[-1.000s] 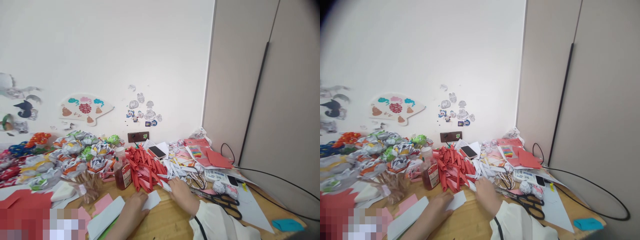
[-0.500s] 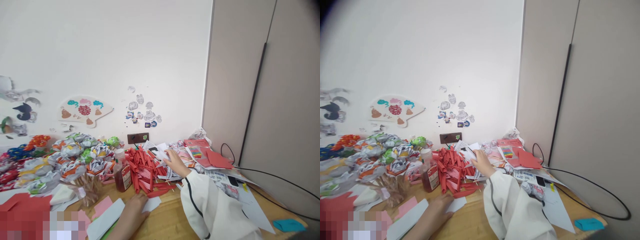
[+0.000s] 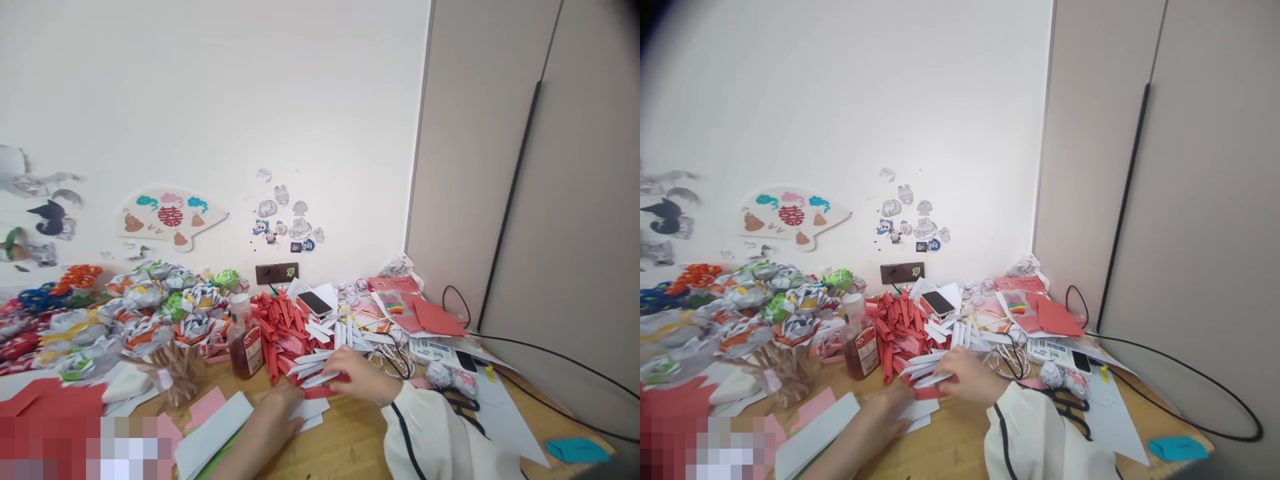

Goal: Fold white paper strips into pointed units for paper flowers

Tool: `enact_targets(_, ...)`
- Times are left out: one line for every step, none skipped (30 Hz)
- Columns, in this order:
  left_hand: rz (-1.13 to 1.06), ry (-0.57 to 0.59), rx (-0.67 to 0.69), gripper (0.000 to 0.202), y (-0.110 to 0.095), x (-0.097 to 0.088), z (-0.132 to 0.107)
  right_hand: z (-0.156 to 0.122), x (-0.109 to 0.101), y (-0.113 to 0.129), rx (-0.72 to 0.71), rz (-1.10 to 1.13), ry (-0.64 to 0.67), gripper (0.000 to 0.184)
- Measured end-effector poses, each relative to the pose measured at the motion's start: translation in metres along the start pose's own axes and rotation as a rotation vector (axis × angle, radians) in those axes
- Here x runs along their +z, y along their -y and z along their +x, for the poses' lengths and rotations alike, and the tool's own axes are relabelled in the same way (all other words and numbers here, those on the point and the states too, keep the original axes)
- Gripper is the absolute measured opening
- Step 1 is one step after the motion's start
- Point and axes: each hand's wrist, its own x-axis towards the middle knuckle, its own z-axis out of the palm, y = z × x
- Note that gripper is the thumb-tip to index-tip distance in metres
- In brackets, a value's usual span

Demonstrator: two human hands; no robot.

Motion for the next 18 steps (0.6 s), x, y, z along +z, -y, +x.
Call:
enact_targets(-0.014,0.0,0.016,0.036,0.001,0.0,0.0,-0.002,0.006,0.001,-0.061,-0.035,0.061,0.022)
enact_targets(-0.021,-0.002,0.023,0.036,0.001,0.001,0.001,-0.003,0.012,0.002,-0.101,-0.085,0.095,0.023)
enact_targets(-0.018,-0.001,0.024,0.035,0.001,0.001,0.001,-0.003,0.018,0.001,-0.114,-0.144,0.101,0.023)
enact_targets(-0.008,0.003,0.021,0.035,0.001,0.001,0.001,-0.002,0.023,-0.001,-0.109,-0.201,0.09,0.024)
enact_targets(0.007,0.011,0.015,0.034,0.002,0.0,0.002,0.0,0.028,-0.003,-0.1,-0.248,0.08,0.024)
enact_targets(0.021,0.019,0.01,0.035,0.002,0.0,0.002,0.002,0.032,-0.005,-0.091,-0.283,0.075,0.024)
enact_targets(0.032,0.029,0.007,0.035,0.002,-0.001,0.001,0.004,0.036,-0.007,-0.08,-0.305,0.072,0.023)
enact_targets(0.039,0.039,0.008,0.036,0.002,-0.001,0.001,0.006,0.037,-0.009,-0.064,-0.315,0.066,0.022)
enact_targets(0.046,0.049,0.019,0.037,0.002,-0.002,0.0,0.008,0.038,-0.01,-0.039,-0.318,0.049,0.022)
enact_targets(0.052,0.063,0.034,0.037,0.001,-0.002,-0.001,0.009,0.038,-0.01,-0.009,-0.316,0.023,0.022)
enact_targets(0.056,0.079,0.052,0.038,0.0,-0.003,-0.002,0.01,0.036,-0.009,0.021,-0.309,-0.009,0.023)
enact_targets(0.059,0.097,0.069,0.04,-0.002,-0.003,-0.004,0.01,0.034,-0.007,0.039,-0.298,-0.037,0.023)
enact_targets(0.057,0.117,0.078,0.042,-0.004,-0.003,-0.005,0.009,0.031,-0.005,0.043,-0.285,-0.057,0.023)
enact_targets(0.048,0.134,0.077,0.044,-0.006,-0.004,-0.006,0.008,0.028,-0.002,0.036,-0.266,-0.07,0.023)
enact_targets(0.035,0.149,0.068,0.047,-0.009,-0.004,-0.007,0.006,0.026,0.001,0.023,-0.244,-0.076,0.023)
enact_targets(0.02,0.161,0.057,0.049,-0.011,-0.004,-0.007,0.005,0.023,0.004,0.004,-0.217,-0.067,0.023)
enact_targets(0.007,0.173,0.053,0.051,-0.013,-0.003,-0.008,0.003,0.022,0.006,-0.019,-0.189,-0.045,0.022)
enact_targets(-0.005,0.183,0.055,0.051,-0.014,-0.003,-0.008,0.001,0.022,0.007,-0.047,-0.166,-0.009,0.021)
